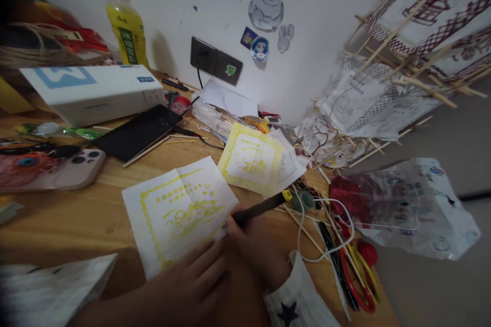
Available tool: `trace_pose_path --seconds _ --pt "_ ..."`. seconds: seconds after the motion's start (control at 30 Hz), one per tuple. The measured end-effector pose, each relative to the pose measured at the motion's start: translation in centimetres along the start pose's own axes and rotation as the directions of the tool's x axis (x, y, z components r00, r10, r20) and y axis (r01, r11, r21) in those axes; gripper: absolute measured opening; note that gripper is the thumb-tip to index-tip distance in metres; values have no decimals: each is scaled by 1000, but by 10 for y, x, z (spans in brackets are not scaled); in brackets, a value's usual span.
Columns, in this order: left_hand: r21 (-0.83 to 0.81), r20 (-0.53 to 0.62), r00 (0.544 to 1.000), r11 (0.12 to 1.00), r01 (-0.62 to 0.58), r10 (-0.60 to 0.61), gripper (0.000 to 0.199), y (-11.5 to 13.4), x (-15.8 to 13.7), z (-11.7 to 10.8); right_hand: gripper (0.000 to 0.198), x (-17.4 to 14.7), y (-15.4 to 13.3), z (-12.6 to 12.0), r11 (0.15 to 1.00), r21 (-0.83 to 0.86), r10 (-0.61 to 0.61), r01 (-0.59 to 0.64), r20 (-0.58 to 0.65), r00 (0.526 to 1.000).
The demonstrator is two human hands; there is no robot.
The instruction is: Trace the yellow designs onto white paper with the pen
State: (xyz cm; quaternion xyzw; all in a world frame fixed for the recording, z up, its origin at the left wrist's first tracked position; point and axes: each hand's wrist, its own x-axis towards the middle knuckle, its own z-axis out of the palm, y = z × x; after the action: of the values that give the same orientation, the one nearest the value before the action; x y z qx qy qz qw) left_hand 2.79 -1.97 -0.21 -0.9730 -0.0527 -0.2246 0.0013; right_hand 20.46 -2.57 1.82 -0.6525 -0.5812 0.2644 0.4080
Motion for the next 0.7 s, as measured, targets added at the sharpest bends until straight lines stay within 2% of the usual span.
trace_pose_path --seconds 0.13,0.27,0.33,0.57,0.7 --pt "-4 -17 1000 1000 5 -5 23 0 0 5 11 0 -4 1 1000 -7 8 -8 23 1000" --pt "-4 -20 1000 1000 -3 3 23 1 -1 9 10 1 -1 2 1000 -23 13 -13 -15 1000" --pt "-2 8 1000 1000 -5 5 23 1 -1 8 11 1 2 2 1000 -9 16 -16 -33 999" --pt "-29 13 1000 1000 7 -7 27 -1 -1 -3 16 4 5 -1 997 12 71 -70 -128 989" --pt "-45 0 1000 999 27 -27 30 0 -3 -3 17 6 3 -4 998 21 61 -58 -144 988"
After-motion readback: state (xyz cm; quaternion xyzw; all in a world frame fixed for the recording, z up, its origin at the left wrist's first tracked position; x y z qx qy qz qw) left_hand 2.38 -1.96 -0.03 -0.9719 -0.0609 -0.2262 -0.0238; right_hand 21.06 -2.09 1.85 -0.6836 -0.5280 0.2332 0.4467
